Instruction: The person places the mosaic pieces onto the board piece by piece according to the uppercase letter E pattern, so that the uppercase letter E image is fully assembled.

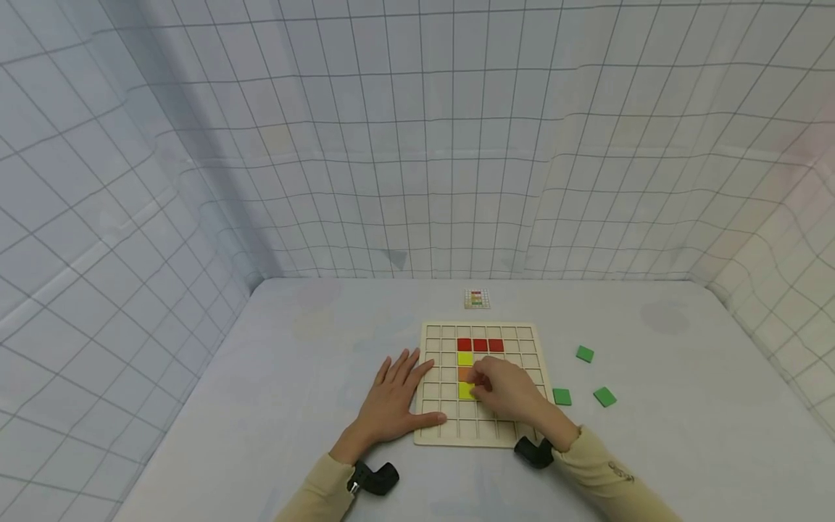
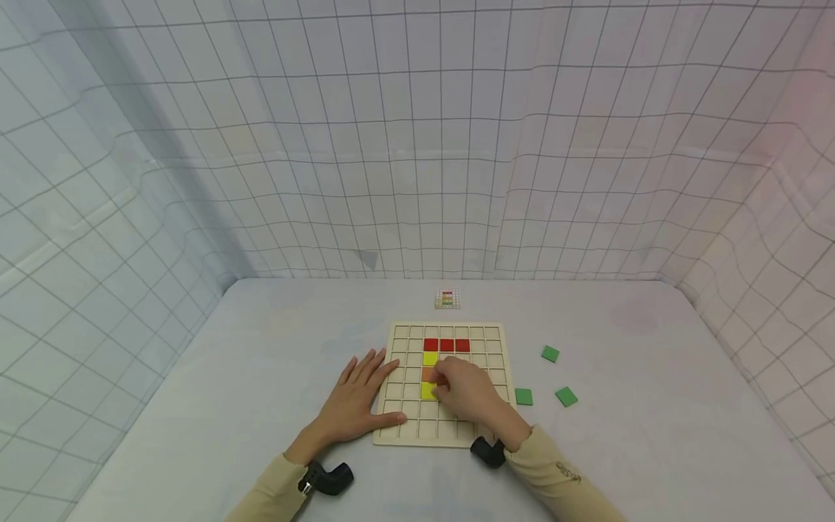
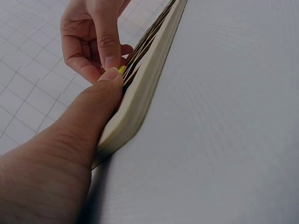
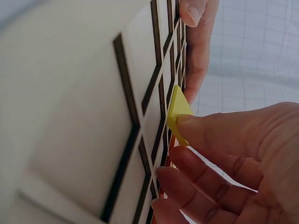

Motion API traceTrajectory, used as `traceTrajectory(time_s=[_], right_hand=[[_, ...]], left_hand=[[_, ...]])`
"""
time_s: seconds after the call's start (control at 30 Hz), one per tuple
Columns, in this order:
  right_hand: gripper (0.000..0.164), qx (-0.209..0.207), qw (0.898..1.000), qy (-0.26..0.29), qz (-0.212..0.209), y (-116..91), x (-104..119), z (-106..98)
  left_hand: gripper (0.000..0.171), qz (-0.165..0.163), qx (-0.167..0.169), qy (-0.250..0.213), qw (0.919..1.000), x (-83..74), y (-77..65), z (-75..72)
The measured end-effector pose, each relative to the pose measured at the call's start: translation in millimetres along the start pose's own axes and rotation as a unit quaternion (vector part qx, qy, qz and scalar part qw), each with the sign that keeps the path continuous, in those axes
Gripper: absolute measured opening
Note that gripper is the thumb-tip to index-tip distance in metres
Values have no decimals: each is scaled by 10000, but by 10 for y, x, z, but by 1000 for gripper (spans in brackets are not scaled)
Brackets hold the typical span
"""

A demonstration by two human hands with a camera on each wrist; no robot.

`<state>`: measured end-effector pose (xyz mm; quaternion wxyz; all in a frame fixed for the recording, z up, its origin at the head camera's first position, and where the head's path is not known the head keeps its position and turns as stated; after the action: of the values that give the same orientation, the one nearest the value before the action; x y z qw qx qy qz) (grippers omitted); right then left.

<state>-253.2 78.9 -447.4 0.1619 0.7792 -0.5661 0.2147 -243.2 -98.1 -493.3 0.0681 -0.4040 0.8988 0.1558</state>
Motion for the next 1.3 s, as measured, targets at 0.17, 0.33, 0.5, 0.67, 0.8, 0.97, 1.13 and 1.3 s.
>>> traceTrajectory(time_s=[0.17,0.33,0.5,0.67,0.8,0.97,1.13,1.3], right_hand=[[14,-11,10000,-56,-24,-19,6,8],[17,7,9999,-78,-150,-67,16,11],[9,238,9992,-64,-304,-146,-11,20],[14,694,9960,316,-462,-288,-77,1],[14,779,9927,471,-789,-400,-117,-31],[14,485,9912,737,-984,-498,-215,-116],[16,-77,9938,819,-748,-578,-374,-275],[15,-711,9965,427,-129,-629,-576,-446]], left_hand=[[95,36,-23,14,10000,0,-1,-2],[94,17,4,-40,10000,-3,-1,-13],[94,5,24,-17,10000,-6,-5,-17],[94,9,27,-23,10000,-12,-3,-12],[95,18,3,9,10000,-15,-1,-9],[95,42,-52,-14,10000,-17,-2,-20],[94,22,-26,-119,9999,-22,-6,-31],[94,61,-77,-105,9999,-31,-7,-43]])
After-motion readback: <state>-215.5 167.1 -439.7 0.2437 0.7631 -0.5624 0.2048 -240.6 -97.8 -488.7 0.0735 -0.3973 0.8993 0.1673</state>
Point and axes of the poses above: each hand's wrist, its own y-axis towards the middle knuckle, its own z-axis out of the palm, x = y × z, the point moved 7 cm from there along y, towards the middle knuckle, and after that the axes turned 12 degrees about z, right-handed, at the moved point
